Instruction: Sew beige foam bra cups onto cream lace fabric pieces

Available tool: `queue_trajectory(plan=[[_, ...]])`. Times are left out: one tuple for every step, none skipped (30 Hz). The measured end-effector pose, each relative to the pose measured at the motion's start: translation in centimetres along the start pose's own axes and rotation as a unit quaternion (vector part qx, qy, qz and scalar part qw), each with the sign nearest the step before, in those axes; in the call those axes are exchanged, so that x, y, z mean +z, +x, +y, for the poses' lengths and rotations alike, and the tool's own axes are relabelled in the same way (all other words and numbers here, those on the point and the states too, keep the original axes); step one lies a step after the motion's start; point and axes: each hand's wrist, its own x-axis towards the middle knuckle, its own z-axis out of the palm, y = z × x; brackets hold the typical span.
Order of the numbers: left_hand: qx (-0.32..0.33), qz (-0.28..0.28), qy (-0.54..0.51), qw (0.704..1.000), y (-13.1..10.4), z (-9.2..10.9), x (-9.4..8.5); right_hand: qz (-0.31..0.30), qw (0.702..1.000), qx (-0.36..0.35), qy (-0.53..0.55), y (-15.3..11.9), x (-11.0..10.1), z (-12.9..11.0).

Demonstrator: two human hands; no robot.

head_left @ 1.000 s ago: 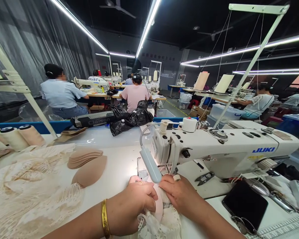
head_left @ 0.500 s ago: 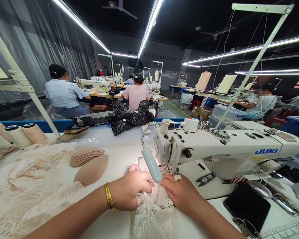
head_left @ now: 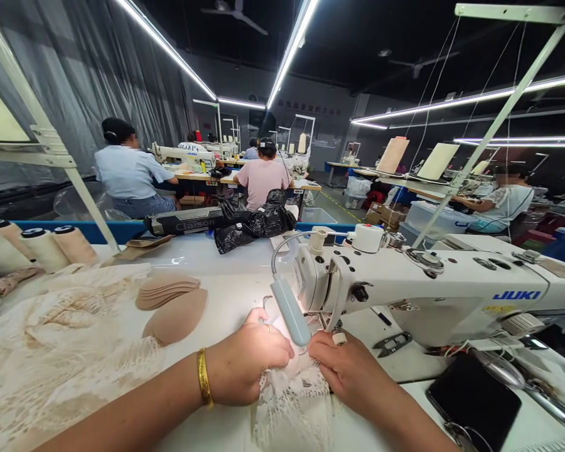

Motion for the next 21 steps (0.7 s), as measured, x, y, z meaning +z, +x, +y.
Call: queue_trajectory(plan=[[-0.007,0.006,-0.014,1.0,0.05,-0.08,-0.07,0.006,1.0,0.003,-0.007,-0.01,-0.09,0.03],[-0.017,0.013,-0.029,0.999,0.1,-0.14,-0.15,0.018,1.0,0.005,-0.014,0.0,-0.22,0.04],[-0.027,0.02,-0.044,0.998,0.17,-0.18,-0.24,0.033,0.999,0.003,-0.019,0.06,-0.37,0.03],[-0.038,0.028,-0.059,0.997,0.25,-0.21,-0.34,0.051,0.999,0.0,-0.02,0.14,-0.53,0.0],[-0.048,0.036,-0.074,0.995,0.33,-0.22,-0.45,0.07,0.997,-0.004,-0.016,0.26,-0.69,-0.04],[-0.056,0.042,-0.086,0.994,0.42,-0.24,-0.55,0.087,0.996,-0.007,-0.008,0.39,-0.82,-0.07],[-0.062,0.047,-0.093,0.993,0.5,-0.27,-0.65,0.102,0.995,-0.008,0.004,0.52,-0.92,-0.09],[-0.064,0.052,-0.095,0.992,0.57,-0.3,-0.74,0.113,0.993,-0.007,0.017,0.64,-0.97,-0.1],[-0.063,0.056,-0.094,0.992,0.62,-0.33,-0.82,0.12,0.992,-0.003,0.03,0.73,-0.97,-0.09],[-0.06,0.06,-0.088,0.992,0.67,-0.37,-0.87,0.124,0.991,0.002,0.04,0.79,-0.93,-0.07],[-0.055,0.062,-0.08,0.993,0.7,-0.4,-0.89,0.128,0.991,0.006,0.046,0.81,-0.85,-0.04],[-0.051,0.06,-0.068,0.995,0.71,-0.43,-0.88,0.129,0.99,0.012,0.048,0.8,-0.76,-0.01],[-0.048,0.053,-0.054,0.996,0.71,-0.45,-0.84,0.131,0.99,0.015,0.049,0.78,-0.66,0.02],[-0.047,0.044,-0.039,0.997,0.69,-0.47,-0.77,0.132,0.99,0.016,0.049,0.74,-0.57,0.04],[-0.046,0.034,-0.023,0.998,0.65,-0.51,-0.67,0.134,0.99,0.017,0.048,0.71,-0.5,0.06],[-0.045,0.024,-0.007,0.999,0.58,-0.57,-0.55,0.137,0.989,0.014,0.045,0.68,-0.45,0.08],[-0.043,0.016,0.009,0.999,0.49,-0.65,-0.42,0.138,0.989,0.011,0.043,0.67,-0.41,0.09],[-0.038,0.012,0.026,0.999,0.37,-0.75,-0.3,0.138,0.989,0.011,0.042,0.67,-0.39,0.08],[-0.033,0.008,0.044,0.998,0.23,-0.86,-0.19,0.139,0.989,0.01,0.04,0.67,-0.39,0.06],[-0.029,0.003,0.061,0.998,0.08,-0.96,-0.11,0.14,0.989,0.011,0.04,0.66,-0.42,0.0],[-0.026,-0.003,0.077,0.997,-0.08,-1.04,-0.08,0.141,0.989,0.01,0.04,0.64,-0.47,-0.09]])
